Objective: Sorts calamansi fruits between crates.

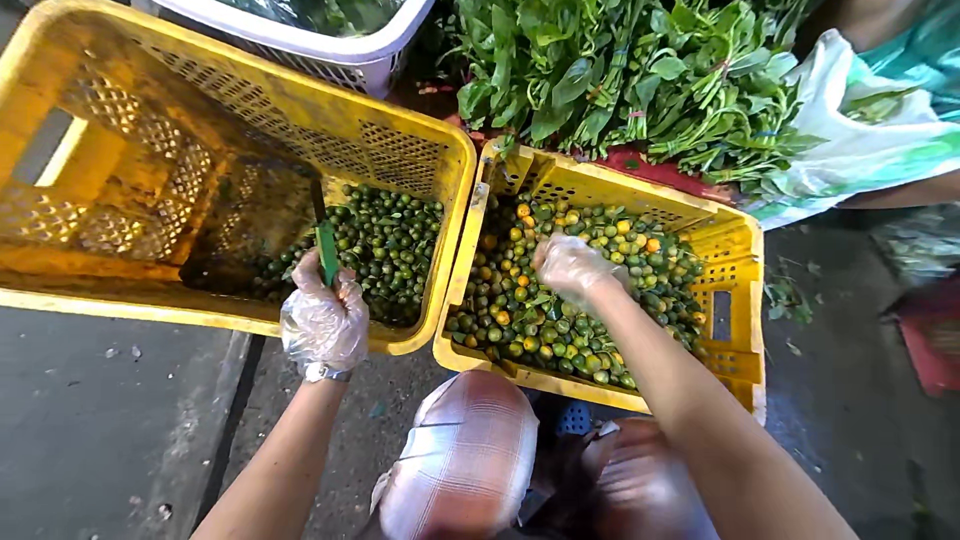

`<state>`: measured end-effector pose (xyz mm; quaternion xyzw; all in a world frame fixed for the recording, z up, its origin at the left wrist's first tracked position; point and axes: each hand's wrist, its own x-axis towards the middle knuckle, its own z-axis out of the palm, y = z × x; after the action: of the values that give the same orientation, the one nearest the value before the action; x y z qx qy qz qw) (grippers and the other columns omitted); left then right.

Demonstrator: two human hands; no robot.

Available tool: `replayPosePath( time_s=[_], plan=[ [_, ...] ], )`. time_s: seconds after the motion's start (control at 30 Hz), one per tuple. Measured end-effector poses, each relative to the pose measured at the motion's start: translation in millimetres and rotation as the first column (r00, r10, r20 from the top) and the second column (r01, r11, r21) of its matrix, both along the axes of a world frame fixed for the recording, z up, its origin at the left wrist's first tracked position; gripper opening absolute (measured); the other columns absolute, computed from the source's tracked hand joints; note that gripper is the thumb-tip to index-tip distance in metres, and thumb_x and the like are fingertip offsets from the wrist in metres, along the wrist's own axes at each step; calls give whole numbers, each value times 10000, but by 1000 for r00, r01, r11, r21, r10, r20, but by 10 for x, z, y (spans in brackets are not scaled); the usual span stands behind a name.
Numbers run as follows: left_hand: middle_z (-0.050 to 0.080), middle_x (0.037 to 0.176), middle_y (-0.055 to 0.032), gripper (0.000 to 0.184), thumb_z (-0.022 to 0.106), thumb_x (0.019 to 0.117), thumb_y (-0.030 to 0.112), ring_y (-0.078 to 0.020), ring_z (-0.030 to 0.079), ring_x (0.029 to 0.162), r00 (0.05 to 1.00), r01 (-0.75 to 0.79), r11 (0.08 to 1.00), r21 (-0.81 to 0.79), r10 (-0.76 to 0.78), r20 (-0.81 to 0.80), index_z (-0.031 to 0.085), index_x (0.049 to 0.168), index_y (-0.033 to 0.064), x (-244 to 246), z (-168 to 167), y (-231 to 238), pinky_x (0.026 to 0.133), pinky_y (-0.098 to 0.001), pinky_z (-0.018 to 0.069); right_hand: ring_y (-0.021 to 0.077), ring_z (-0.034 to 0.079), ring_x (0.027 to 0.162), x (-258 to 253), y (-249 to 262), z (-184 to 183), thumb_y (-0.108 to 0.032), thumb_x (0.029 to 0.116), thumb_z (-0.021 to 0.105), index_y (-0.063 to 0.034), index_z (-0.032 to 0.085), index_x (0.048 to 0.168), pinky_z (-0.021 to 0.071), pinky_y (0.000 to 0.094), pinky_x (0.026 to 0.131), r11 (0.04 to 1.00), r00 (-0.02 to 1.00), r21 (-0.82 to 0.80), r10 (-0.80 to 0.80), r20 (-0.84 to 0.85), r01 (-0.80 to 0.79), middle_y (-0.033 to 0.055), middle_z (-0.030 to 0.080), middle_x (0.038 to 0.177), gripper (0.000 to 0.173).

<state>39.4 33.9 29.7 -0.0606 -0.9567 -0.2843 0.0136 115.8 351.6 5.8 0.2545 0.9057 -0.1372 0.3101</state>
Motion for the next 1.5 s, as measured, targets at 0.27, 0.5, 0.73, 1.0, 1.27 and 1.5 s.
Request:
replayPosePath(
  time_s=[0.27,0.5,0.73,1.0,1.27,1.5],
  plan=[
    [674,1079,-352,487,422,1064,240,-526,666,1004,999,23,1000,8,-22,-30,484,1433,-72,1,-32,-14,942,-663,463,246,694,939,128,160,-87,-339,1019,597,-103,677,1245,578,494,811,892,910,-338,-374,-180,300,105,720,1091,336],
    [672,1100,-349,482,454,1056,223,-526,660,1034,1000,28,999,20,-28,-8,478,1438,-71,6,-2,-8,942,-673,460,213,706,1028,-494,-441,872,-435,1108,396,-184,508,1469,608,398,785,587,868,-797,-462,-183,144,81,660,1288,454],
    [686,1086,-304,491,432,1049,265,-492,674,1006,998,61,998,-33,-61,6,480,1463,7,-48,-122,-67,898,-662,484,393,619,1229,-143,-139,-372,-226,924,681,-215,716,1224,490,702,943,997,989,75,37,-141,-27,122,676,1302,302],
    [639,1225,-282,365,578,1002,160,-441,676,986,780,611,792,-6,-600,176,648,1331,17,276,440,111,840,-598,544,388,625,1208,-25,-284,-369,-244,958,644,-231,721,1206,500,654,956,996,980,66,70,-184,-59,125,678,1285,260],
    [527,1475,-180,446,463,1082,282,-399,633,1173,547,822,470,-321,-494,676,512,1525,264,431,714,539,954,-563,505,297,677,1072,-7,70,-151,-162,973,585,-220,712,1234,548,587,887,824,791,-361,-543,-281,438,109,695,1224,296],
    [518,1488,-163,441,479,1071,219,-404,624,1187,537,838,404,-367,-486,690,518,1509,210,508,715,648,952,-562,517,368,599,1258,75,-189,10,-244,937,652,-309,714,1275,488,686,952,992,992,19,124,28,-125,94,648,1351,350]
  ],
)
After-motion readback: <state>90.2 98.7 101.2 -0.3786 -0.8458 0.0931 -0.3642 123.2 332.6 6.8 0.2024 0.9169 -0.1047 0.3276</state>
